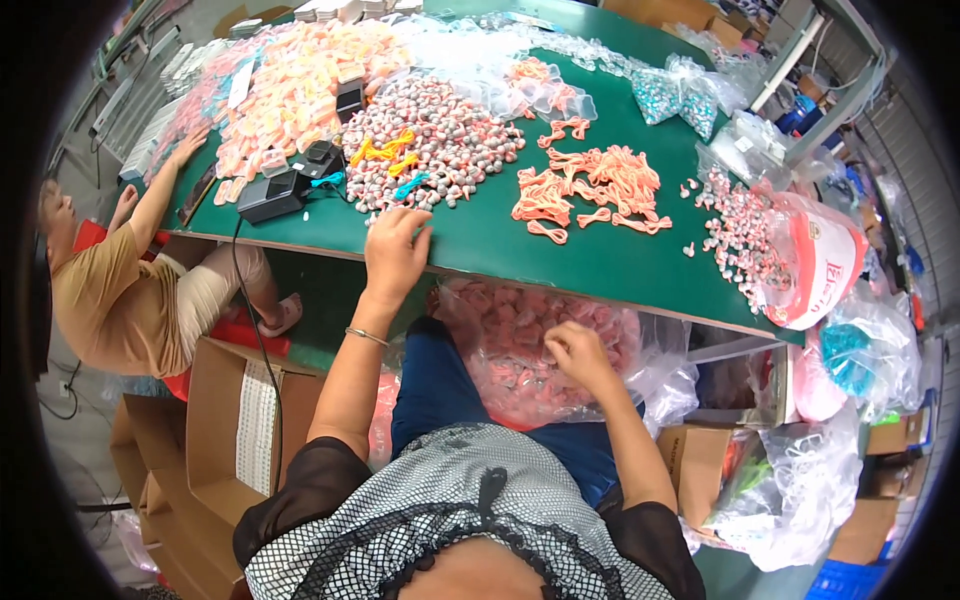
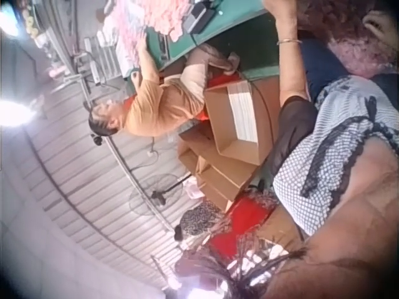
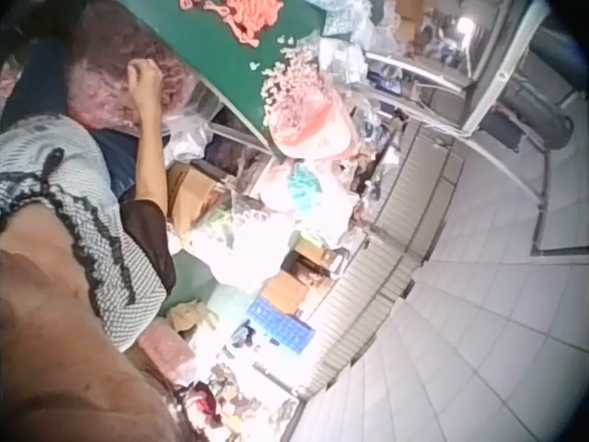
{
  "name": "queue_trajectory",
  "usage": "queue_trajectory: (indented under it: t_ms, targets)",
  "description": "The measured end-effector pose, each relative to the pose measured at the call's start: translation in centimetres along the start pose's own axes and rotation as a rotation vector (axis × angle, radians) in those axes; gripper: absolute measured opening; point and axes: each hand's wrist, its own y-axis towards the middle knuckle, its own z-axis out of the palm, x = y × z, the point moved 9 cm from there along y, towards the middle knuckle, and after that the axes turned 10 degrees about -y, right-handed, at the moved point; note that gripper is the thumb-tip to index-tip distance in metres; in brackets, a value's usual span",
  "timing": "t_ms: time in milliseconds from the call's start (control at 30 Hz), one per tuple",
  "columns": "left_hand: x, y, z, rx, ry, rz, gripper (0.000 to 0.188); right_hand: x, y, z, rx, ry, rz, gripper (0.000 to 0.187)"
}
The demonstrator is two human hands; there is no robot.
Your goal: Sorting small pink hair accessories and packing them into small clear plastic storage boxes.
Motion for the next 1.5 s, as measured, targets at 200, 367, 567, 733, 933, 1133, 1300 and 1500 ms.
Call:
queue_trajectory:
  t_ms: [200, 367, 567, 733, 933, 1133, 1300, 1500]
  targets:
    - [0.2, 0.8, 2.0, -0.004, 0.128, -0.01, 0.018, 5.7, 6.3, -8.6, -0.245, 0.047, -0.099, 0.005]
    - [0.6, 2.2, 2.9, -0.003, 0.2, 0.005, 0.02, 6.1, 8.4, -8.6, -0.3, -0.004, -0.138, 0.006]
    - [3.6, 4.1, 0.2, -0.034, 0.327, -0.111, 0.023, 4.9, 9.0, -8.6, -0.366, -0.018, -0.13, 0.008]
    - [5.6, 5.7, 2.6, 0.19, 0.461, -0.203, 0.023, 4.0, 10.1, -7.6, -0.364, -0.051, -0.131, 0.008]
    - [6.6, 7.0, 3.2, 0.316, 0.452, -0.242, 0.021, 3.2, 10.3, -7.2, -0.368, -0.023, -0.089, 0.008]
    - [7.4, 8.2, 1.5, 0.036, 0.336, -0.039, 0.017, 3.7, 10.7, -6.7, -0.365, -0.003, -0.077, 0.007]
    - [7.4, 8.4, 4.5, 0.181, 0.462, -0.01, 0.024, 3.5, 10.1, -7.2, -0.399, -0.047, -0.087, 0.007]
    - [7.6, 8.5, 4.5, 0.243, 0.493, -0.024, 0.015, 3.8, 10.2, -6.7, -0.384, -0.056, -0.091, 0.009]
